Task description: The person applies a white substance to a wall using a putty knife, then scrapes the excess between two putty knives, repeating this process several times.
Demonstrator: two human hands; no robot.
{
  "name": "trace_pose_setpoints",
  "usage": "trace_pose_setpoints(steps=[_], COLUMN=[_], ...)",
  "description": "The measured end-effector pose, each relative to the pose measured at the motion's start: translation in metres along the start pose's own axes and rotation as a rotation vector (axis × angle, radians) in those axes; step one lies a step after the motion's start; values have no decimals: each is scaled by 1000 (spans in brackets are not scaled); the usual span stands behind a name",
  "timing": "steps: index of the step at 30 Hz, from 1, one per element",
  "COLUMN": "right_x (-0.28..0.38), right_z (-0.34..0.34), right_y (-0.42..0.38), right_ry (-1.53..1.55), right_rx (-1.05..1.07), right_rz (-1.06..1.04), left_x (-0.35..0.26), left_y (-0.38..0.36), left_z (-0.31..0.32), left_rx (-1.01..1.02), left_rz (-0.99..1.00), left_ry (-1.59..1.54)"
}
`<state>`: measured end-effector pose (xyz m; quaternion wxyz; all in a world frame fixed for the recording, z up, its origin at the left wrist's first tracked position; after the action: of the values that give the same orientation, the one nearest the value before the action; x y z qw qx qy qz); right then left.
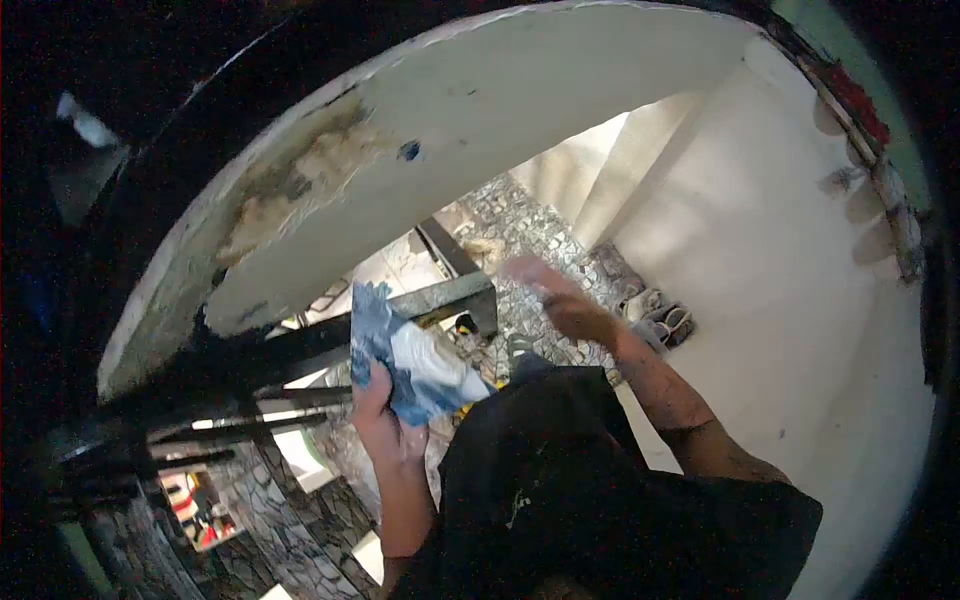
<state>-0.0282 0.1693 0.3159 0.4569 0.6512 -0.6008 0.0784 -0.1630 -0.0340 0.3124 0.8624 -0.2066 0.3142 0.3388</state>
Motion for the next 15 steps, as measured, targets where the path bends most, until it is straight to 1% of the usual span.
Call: trace_pose_setpoints(steps=[1, 2, 3, 4, 5, 6, 7, 8, 9, 11, 13, 14, 15], right_x=[-17, -38, -57, -18, -18, -33, -51, -61, -60, -54, -40, -35, -30], right_z=[-28, -73, -112, -154, -176, -193, -201, -201, -193, -177, -158, -146, -133], right_y=[-5, -10, -23, 3, 12, 21, 32, 39, 50, 71, 81, 89, 96], right_ry=[-91, -154, -153, -360, -391, -327, -387, -446, -497, -602, -533, -568, -600], right_rx=[-129, -423, -710, -781, -884, -1001, -1055, -1106, -1097, -1068, -1078, -1058, -1034], right_rz=[52, 242, 431, 310, 287, 251, 332, 411, 481, 618, 672, 643, 617], left_x=[-5, -3, 0, 4, 10, 18, 25, 34, 42, 33, 37, 33, 31], left_y=[-4, -7, -9, -10, -10, -9, -8, -7, -7, -14, -12, -11, -12], left_z=[9, 16, 20, 24, 23, 19, 15, 9, 5, -1, -16, -9, -15], left_rx=[30, 69, 105, 140, 176, 175, 174, 131, 86, 77, 4, 85, 47], left_rz=[21, 36, 44, 54, 60, 19, -21, -103, -182, -126, -243, -197, -190], left_ry=[101, 103, 137, 170, 237, 239, 241, 174, 106, 203, 74, 36, 41])
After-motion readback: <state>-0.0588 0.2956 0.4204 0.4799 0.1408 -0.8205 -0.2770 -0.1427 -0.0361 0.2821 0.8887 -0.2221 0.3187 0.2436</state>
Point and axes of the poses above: each hand's wrist, its own y-axis towards the middle knuckle, its own z-axis out of the palm, x = y × z, the point moved 9 cm from there along y, towards the middle knuckle, and after that the axes turned 8 degrees about x, right-handed, at the moved point
